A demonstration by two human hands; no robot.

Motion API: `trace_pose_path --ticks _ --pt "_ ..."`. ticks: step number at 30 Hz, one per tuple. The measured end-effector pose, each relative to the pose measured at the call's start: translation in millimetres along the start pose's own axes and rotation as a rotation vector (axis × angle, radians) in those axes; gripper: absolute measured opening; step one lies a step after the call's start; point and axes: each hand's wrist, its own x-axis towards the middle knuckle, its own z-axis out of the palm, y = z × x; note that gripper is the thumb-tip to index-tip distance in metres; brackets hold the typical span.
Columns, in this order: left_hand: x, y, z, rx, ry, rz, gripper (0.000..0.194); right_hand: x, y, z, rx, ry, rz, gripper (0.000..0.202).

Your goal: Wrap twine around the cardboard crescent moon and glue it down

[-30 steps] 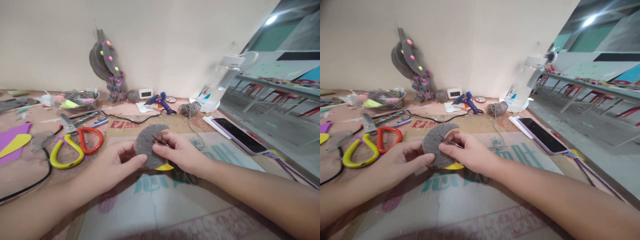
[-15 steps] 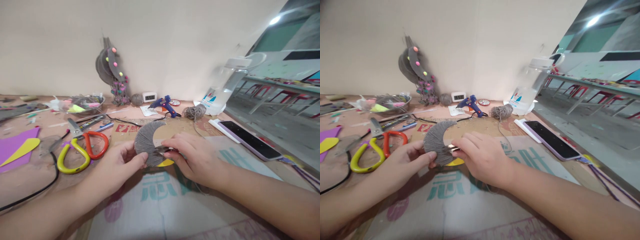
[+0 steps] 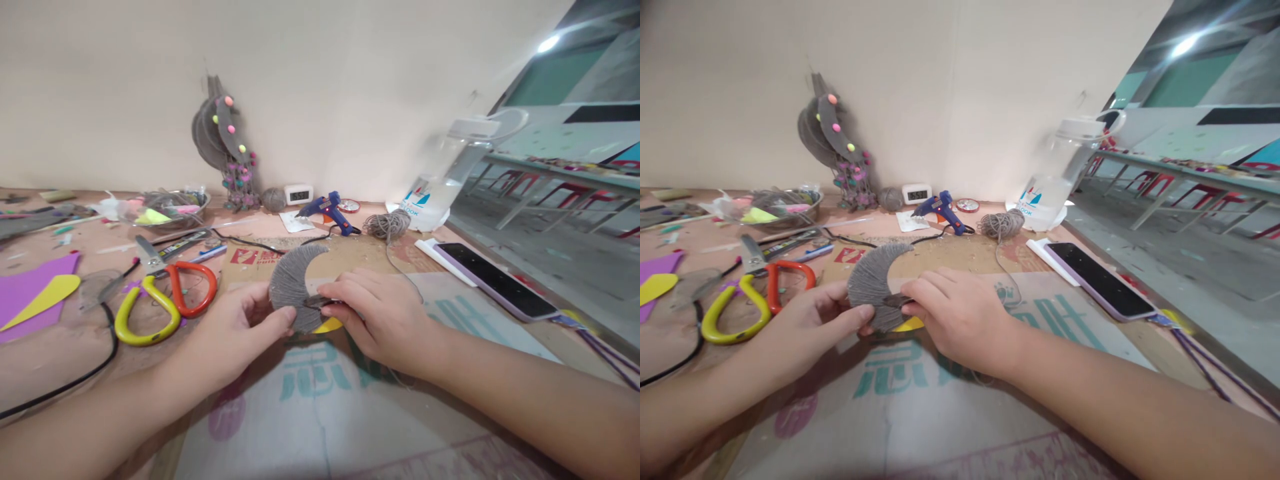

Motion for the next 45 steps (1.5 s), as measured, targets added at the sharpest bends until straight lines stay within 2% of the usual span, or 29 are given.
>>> trace_pose_path --ticks 12,28,34,45 --pt "0.5 -2.7 0.6 -0.050 -0.027 -0.014 0.014 -0.4 0.0 0.0 0.026 -0.010 0.016 0.017" --pt "3.1 -0.8 0.8 -0.074 0.007 -0.033 0.014 -3.8 2.6 2.6 0.096 0.020 0.025 0.018" --pt "1.3 -0.1 1.1 -0.014 -0.023 -0.015 0.014 -3.8 1.6 3.8 0.090 0.021 0.035 0.017" --pt "0.0 0.0 0.9 -0.059 -0.034 -0.013 0.011 -2.2 0.3 1.9 0.057 0.028 -0.023 0.017"
